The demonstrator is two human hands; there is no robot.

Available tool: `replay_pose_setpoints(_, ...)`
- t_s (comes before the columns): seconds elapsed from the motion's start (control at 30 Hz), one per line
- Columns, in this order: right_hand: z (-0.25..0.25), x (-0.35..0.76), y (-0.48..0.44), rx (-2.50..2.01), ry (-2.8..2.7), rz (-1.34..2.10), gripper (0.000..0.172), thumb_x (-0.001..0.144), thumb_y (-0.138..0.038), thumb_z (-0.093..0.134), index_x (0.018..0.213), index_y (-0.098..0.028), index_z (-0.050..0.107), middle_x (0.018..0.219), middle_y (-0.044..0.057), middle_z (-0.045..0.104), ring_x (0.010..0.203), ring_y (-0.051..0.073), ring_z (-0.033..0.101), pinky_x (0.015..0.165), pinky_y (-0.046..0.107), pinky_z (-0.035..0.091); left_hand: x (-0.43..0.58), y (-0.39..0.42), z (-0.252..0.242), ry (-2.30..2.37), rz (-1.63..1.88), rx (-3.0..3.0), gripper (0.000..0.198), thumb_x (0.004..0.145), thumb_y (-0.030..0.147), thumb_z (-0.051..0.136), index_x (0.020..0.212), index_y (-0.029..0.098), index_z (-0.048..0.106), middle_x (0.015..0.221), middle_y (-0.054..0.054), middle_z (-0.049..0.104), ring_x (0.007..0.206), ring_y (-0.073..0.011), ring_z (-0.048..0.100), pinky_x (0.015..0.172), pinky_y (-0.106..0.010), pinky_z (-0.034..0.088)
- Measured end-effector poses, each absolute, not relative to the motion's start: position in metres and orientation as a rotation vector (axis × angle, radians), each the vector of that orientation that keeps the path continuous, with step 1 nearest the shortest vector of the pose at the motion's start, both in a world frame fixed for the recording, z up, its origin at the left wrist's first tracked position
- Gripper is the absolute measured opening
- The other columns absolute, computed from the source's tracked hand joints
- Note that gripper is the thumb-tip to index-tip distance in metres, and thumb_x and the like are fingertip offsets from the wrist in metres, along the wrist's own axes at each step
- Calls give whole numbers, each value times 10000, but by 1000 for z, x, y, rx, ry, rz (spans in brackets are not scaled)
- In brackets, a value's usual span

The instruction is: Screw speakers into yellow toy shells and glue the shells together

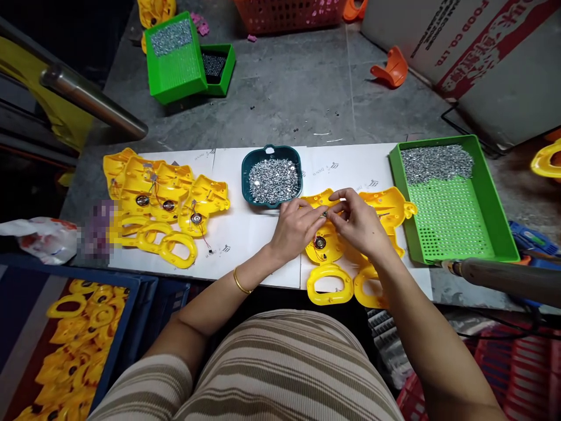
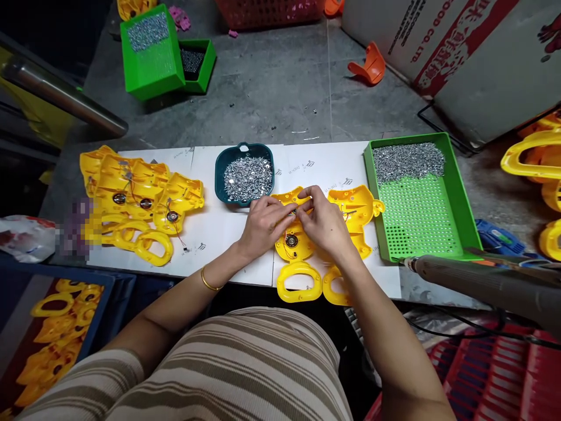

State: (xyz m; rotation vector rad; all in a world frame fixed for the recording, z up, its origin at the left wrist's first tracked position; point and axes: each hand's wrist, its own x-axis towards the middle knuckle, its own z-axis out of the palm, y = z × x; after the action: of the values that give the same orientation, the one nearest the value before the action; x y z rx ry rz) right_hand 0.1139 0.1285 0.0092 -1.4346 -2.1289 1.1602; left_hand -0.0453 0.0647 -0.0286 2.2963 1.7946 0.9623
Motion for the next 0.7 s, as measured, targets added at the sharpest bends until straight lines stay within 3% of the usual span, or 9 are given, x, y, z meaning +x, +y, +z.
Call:
replay_pose_setpoints(0.33, 3, 119, 132, -1354, -2108, 1295, 296, 808, -227, 582, 1102, -193, 566, 819, 22, 709, 685, 156, 638, 635, 282, 468, -47, 63, -28, 1772, 859, 2319, 260, 979, 280, 522, 1172, 190, 671, 894, -56, 708, 955, -225, 515, 832, -365, 378)
replay_pose_setpoints(0.53, 16, 123, 117, -1368, -2388, 689, 278, 882, -214, 468, 1041, -172, 691, 1082, 109, 656, 719, 177, 611, 678, 345, 463, -46, 63, -26, 1811, 842, 2300, 230, 972, 264, 529, 1092, 164, 698, 928, -83, 660, 972, -222, 486, 820, -347, 419)
replay_pose_setpoints(0.7, 14, 128, 110, -1365, -2503, 630, 321, 903, -261, 464, 1088, -149, 702, 1121, 138, 565, 653, 144, 552, 612, 336, 445, -43, 64, -18, 1865, 715, 2317, 202, 956, 278, 554, 1013, 179, 721, 933, -84, 627, 965, -231, 467, 792, -346, 404)
